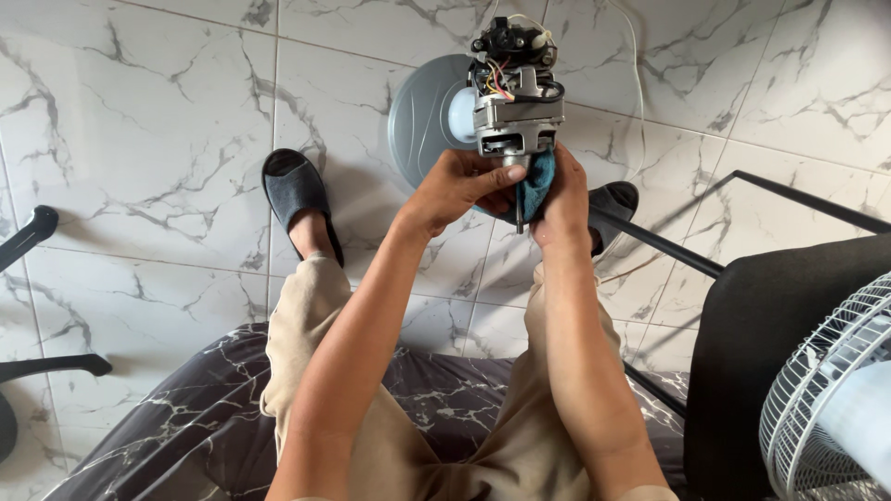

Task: The person wipes the motor housing and neck of a disassembled pedestal fan with a cloth, then fits the white front housing cover over the motor and tightens its screws using a screwdriver.

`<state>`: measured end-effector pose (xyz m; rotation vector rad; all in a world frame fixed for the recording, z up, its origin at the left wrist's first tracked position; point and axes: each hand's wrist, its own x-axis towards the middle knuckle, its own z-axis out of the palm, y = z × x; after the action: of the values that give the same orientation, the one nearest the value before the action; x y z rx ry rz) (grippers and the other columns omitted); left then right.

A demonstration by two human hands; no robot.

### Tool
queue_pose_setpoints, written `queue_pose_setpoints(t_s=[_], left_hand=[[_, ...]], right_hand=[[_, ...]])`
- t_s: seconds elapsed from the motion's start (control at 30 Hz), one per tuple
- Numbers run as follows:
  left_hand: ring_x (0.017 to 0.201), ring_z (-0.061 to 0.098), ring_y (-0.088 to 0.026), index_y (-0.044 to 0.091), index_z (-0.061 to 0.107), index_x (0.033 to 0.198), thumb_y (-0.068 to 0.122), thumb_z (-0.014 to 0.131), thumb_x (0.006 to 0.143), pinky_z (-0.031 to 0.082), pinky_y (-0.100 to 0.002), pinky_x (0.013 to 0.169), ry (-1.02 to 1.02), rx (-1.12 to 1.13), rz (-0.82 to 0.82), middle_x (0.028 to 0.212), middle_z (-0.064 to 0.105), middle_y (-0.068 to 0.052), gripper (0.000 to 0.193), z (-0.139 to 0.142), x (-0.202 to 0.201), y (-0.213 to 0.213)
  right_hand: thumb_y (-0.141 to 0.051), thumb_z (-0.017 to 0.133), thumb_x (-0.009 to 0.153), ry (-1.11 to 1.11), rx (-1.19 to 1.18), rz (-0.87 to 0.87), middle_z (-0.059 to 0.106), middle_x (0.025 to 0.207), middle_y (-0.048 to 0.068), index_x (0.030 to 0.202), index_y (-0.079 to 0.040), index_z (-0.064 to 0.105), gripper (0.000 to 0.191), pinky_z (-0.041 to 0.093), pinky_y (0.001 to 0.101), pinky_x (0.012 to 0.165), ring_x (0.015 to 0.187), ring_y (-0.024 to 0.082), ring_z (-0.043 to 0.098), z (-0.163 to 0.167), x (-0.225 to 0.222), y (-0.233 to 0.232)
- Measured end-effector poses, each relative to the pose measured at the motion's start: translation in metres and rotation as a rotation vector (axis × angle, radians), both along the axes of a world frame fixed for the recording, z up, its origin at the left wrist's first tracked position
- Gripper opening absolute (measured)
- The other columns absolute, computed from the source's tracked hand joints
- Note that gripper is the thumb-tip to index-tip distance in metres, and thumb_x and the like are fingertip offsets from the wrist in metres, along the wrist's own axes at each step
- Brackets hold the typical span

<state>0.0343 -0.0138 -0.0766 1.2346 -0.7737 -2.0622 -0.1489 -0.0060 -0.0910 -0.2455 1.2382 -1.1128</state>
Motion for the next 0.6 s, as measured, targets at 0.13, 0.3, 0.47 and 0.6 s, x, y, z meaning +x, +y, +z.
queue_pose_setpoints(t_s=[0.13, 0.3, 0.47, 0.6], left_hand=[[0.07, 0.075, -0.018, -0.004, 0.078, 0.1, 0.043, 0.08, 0.083, 0.065, -0.032, 0.068, 0.067, 0.001, -0.008, 0.08, 0.077, -0.01, 0.05, 0.001, -0.001, -0.001], [0.071, 0.074, -0.018, -0.005, 0.077, 0.096, 0.046, 0.079, 0.086, 0.061, -0.032, 0.067, 0.015, 0.019, -0.051, 0.078, 0.076, -0.009, 0.052, 0.002, 0.0, -0.002], [0.073, 0.074, -0.017, -0.001, 0.077, 0.101, 0.049, 0.081, 0.082, 0.063, -0.032, 0.067, 0.085, -0.001, -0.008, 0.085, 0.076, -0.008, 0.054, 0.005, 0.0, -0.002], [0.076, 0.073, -0.013, 0.002, 0.078, 0.101, 0.05, 0.079, 0.083, 0.059, -0.028, 0.063, 0.0, -0.001, -0.039, 0.086, 0.076, -0.007, 0.051, 0.014, 0.001, -0.004]], right_hand=[[-0.019, 0.047, 0.1, -0.125, -0.116, -0.034, 0.065, 0.093, 0.014, 0.099, 0.005, 0.062, 0.028, 0.054, 0.0341, 0.082, 0.086, 0.024, 0.065, -0.002, -0.019, 0.001], [-0.018, 0.043, 0.086, -0.079, -0.047, 0.235, 0.068, 0.091, 0.014, 0.099, 0.007, 0.067, 0.037, 0.055, 0.0348, 0.081, 0.083, 0.024, 0.065, 0.017, -0.047, 0.009], [0.008, 0.048, 0.09, 0.11, -0.191, 0.31, 0.068, 0.099, 0.012, 0.107, 0.005, 0.066, 0.025, 0.053, 0.0338, 0.087, 0.091, 0.022, 0.066, 0.039, -0.042, 0.011], [0.007, 0.05, 0.097, 0.009, -0.286, 0.468, 0.069, 0.089, 0.014, 0.107, 0.002, 0.063, 0.017, 0.057, 0.0344, 0.078, 0.081, 0.024, 0.069, 0.069, -0.053, 0.007]])
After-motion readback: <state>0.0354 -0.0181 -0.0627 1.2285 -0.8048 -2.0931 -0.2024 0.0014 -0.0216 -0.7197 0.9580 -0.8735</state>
